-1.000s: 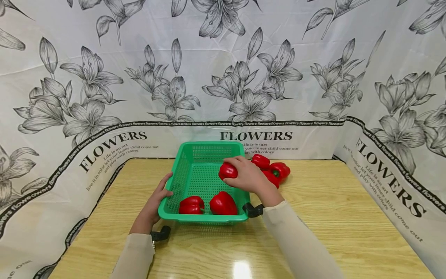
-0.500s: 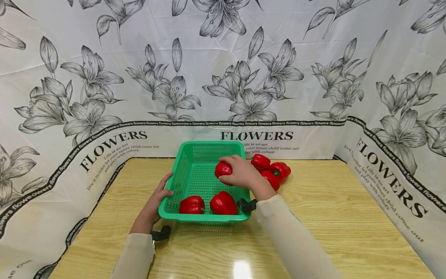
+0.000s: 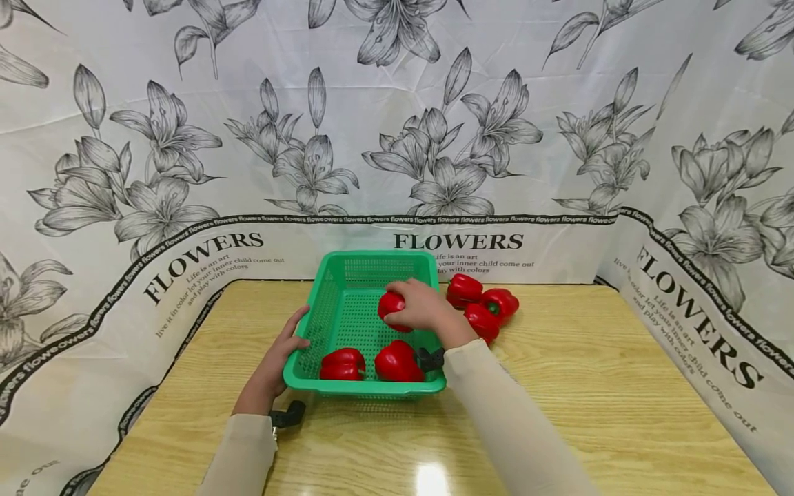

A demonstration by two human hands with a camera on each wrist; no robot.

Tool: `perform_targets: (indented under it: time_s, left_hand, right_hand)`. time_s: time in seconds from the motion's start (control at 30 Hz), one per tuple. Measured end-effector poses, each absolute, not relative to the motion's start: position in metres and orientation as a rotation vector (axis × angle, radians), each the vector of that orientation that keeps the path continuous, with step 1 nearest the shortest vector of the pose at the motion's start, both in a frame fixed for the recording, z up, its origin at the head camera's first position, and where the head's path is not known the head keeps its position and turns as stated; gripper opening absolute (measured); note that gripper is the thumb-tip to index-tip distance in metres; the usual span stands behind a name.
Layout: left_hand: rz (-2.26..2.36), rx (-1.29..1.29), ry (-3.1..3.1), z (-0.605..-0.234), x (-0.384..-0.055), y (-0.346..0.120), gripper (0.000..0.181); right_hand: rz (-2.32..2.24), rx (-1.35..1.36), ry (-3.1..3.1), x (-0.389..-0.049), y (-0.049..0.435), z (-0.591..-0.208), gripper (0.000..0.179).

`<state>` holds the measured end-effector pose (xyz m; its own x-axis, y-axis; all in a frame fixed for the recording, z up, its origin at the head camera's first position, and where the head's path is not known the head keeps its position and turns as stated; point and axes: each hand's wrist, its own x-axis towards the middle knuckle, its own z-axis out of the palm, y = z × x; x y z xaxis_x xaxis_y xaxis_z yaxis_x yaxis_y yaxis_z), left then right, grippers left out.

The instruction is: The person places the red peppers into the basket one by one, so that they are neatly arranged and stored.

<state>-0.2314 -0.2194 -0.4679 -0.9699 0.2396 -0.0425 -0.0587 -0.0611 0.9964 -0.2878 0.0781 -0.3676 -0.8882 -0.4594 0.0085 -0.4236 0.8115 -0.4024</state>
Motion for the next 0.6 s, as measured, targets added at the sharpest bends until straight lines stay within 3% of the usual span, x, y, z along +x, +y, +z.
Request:
perform_targets:
  time_s: [0.6]
  left_hand:
    - [2.141,0.205,1.996,-0.465,-0.229,-0.218,0.074]
  right_hand:
    - [-0.534,-0.670,2.826,-0.293,0.068,-0.379,0.064]
